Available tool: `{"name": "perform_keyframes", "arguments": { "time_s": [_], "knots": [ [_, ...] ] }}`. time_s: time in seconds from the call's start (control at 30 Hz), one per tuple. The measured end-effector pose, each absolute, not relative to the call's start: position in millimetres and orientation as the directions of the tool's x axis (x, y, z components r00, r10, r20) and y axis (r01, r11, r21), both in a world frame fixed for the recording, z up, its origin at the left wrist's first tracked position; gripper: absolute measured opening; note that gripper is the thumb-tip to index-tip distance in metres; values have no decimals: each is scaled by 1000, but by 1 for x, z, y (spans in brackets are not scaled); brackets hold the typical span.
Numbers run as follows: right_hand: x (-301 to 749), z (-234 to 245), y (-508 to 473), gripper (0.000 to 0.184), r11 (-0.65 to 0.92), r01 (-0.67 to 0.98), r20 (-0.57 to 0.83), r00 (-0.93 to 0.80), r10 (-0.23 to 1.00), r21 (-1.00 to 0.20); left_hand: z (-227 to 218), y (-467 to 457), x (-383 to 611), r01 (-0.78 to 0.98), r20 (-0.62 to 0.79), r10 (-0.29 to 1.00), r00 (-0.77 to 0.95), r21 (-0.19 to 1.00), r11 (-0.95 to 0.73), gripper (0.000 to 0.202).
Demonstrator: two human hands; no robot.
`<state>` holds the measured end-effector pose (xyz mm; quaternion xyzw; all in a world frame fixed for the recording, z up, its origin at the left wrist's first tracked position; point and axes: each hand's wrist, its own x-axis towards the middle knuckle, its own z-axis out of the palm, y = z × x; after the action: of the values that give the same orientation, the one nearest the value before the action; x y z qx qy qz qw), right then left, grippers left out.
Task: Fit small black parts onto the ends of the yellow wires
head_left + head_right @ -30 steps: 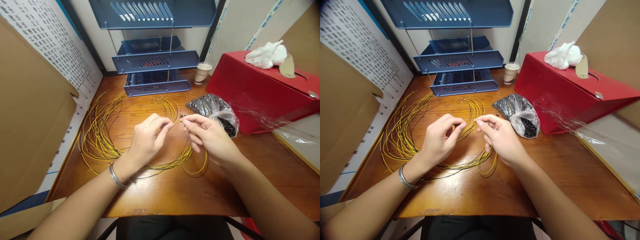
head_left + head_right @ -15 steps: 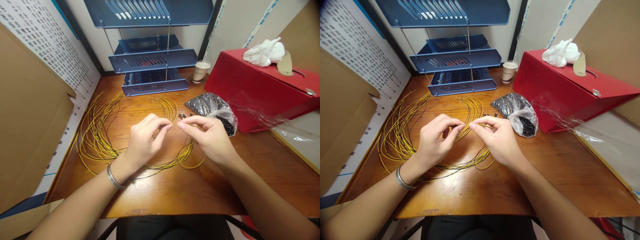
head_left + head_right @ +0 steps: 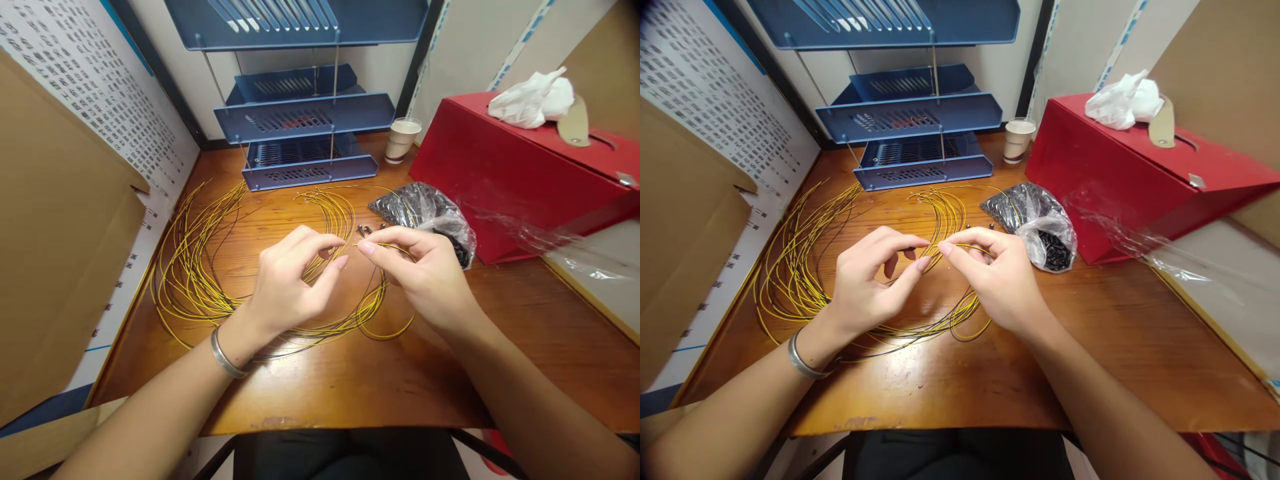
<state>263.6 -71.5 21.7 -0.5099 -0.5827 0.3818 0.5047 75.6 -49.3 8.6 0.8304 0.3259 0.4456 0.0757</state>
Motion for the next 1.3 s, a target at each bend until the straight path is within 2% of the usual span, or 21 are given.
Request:
{"name": "perform_keyframes", "arguments": {
  "time_s": [0.7,1.3],
  "knots": [
    [263,24,-73,16,192,310,219,53,974,-931,8,-47,77,471,731,566,382,373,-800,5],
    [265,22,-75,15,211,321,231,24,973,-923,14,-49,77,488,716,594,366,396,-778,14]
  ]
}}
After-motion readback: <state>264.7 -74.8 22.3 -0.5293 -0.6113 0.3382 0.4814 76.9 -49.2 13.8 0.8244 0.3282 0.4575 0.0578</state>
